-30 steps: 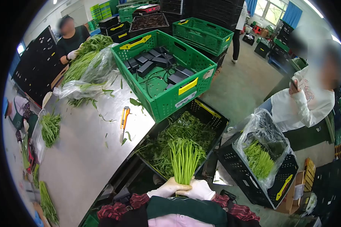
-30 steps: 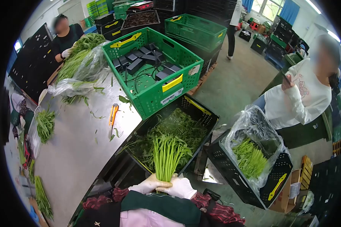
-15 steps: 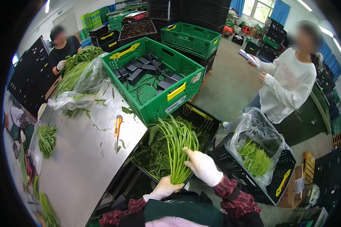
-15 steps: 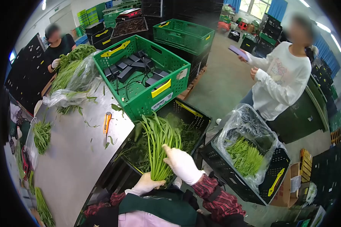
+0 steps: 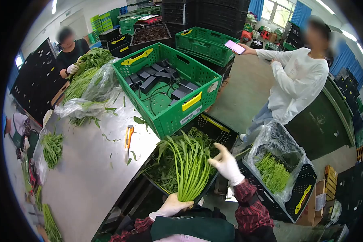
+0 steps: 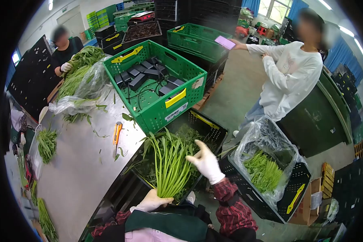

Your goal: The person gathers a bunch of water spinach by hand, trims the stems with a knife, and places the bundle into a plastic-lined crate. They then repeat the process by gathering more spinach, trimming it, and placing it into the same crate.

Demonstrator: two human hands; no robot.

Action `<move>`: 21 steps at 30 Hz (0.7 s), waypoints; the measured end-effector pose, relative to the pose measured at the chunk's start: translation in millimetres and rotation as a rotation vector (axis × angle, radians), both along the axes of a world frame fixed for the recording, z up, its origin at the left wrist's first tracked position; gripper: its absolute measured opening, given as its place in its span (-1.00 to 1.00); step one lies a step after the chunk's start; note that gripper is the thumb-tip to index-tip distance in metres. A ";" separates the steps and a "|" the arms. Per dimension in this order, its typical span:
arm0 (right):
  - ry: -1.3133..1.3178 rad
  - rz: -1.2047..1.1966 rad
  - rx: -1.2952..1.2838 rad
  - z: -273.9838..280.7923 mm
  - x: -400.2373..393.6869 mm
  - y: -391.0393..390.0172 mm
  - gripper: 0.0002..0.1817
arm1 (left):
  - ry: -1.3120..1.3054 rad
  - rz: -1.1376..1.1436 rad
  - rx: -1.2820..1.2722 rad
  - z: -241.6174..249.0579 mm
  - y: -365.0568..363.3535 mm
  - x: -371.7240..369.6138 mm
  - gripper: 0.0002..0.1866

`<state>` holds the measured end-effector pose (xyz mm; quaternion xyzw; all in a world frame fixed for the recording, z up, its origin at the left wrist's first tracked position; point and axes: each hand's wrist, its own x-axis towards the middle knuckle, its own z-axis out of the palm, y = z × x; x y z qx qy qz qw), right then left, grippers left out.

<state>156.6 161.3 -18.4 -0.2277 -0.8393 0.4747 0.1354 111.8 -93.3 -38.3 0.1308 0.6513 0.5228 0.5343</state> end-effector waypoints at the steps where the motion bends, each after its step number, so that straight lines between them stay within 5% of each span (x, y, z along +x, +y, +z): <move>1: 0.012 0.020 0.109 -11.2 -4.6 -6.7 -0.46 | -0.001 -0.004 -0.002 -0.5 -0.7 0.2 -0.83; 4: 0.148 0.044 0.157 -47.8 -20.4 -1.1 -0.76 | 0.040 -0.058 -0.015 -1.2 -1.0 -1.9 -0.81; 6: 0.230 -0.214 -0.520 -48.4 -20.6 11.7 -0.84 | 0.035 -0.051 -0.047 -2.0 -2.2 -1.9 -0.79; 10: 0.377 -0.509 -0.397 -42.2 -14.2 45.3 -0.87 | 0.028 -0.080 0.022 -3.2 -4.5 -4.9 -0.80; 14: 0.109 -0.237 -0.488 -29.0 -15.4 19.1 -0.73 | 0.069 -0.116 0.014 -4.5 -2.9 -4.1 -0.83; 18: 0.022 -0.097 -0.614 -74.1 -20.0 35.8 -0.82 | 0.070 -0.209 -0.060 10.4 1.8 -7.1 -0.80; 21: 0.304 -0.603 -0.588 -88.6 -11.5 55.5 -0.93 | 0.013 -0.179 -0.009 8.9 -2.7 -8.7 -0.80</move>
